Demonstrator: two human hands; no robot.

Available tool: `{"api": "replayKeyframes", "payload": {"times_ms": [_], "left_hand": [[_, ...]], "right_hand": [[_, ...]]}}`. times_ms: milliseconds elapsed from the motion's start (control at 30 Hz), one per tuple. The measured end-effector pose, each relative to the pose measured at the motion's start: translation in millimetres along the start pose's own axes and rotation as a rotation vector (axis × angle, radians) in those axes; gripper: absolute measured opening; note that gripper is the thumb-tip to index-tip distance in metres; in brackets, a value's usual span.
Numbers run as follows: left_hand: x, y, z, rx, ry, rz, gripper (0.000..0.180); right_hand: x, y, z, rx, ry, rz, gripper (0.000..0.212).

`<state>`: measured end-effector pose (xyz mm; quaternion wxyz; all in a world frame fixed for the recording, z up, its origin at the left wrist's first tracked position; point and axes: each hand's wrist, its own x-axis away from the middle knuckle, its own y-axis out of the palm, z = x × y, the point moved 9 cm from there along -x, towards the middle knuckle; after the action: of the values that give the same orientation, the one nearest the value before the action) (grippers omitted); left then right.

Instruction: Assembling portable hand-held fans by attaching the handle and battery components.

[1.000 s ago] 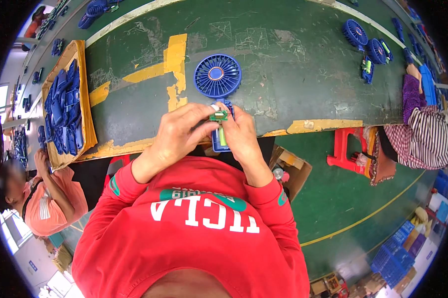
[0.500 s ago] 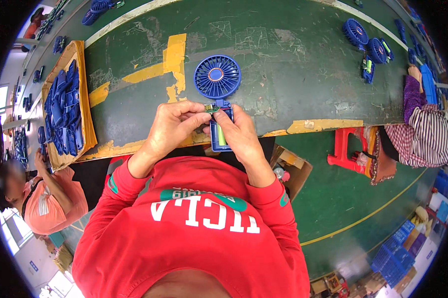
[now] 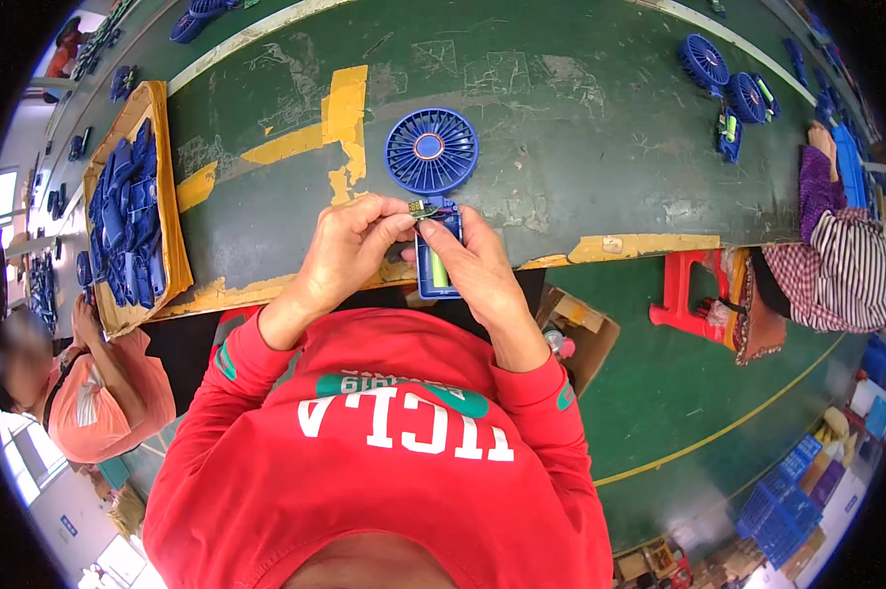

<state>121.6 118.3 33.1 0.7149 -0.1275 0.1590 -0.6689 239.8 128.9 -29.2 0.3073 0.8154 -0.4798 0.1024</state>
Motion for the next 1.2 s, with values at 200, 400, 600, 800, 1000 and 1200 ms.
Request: {"api": "replayKeyframes", "payload": {"times_ms": [200,400,600,800,1000,1200], "left_hand": [[-0.3,0.7,11.8,-0.091,0.045,-0.01,0.007],[0.8,4.1,-6.7,0.085,-0.039,-0.003,0.007],[0.2,9.2,-8.6,0.03,-0.017,-0.031,0.007],[-3.1,12.1,-9.5,0.035,-0.026,-0.031,0.007],[-2.6,11.9,-0.4,-0.121,0.139,-0.013,0.005],[-1.9,14.5,7.6,-0.331,0.266,-0.034,0.008]], "right_hand": [[0.7,0.0,0.2,-0.045,0.01,-0.013,0.023],[4.3,-0.6,-3.5,-0.239,-0.037,-0.056,0.034],[0.6,-6.9,0.1,-0.232,-0.033,0.003,0.043],[-0.4,-7.4,-0.2,-0.232,-0.022,-0.016,0.041],[0.9,-7.5,-0.4,-0.227,-0.021,-0.008,0.037],[1.3,-7.2,-1.2,-0.273,-0.015,0.019,0.032]]}}
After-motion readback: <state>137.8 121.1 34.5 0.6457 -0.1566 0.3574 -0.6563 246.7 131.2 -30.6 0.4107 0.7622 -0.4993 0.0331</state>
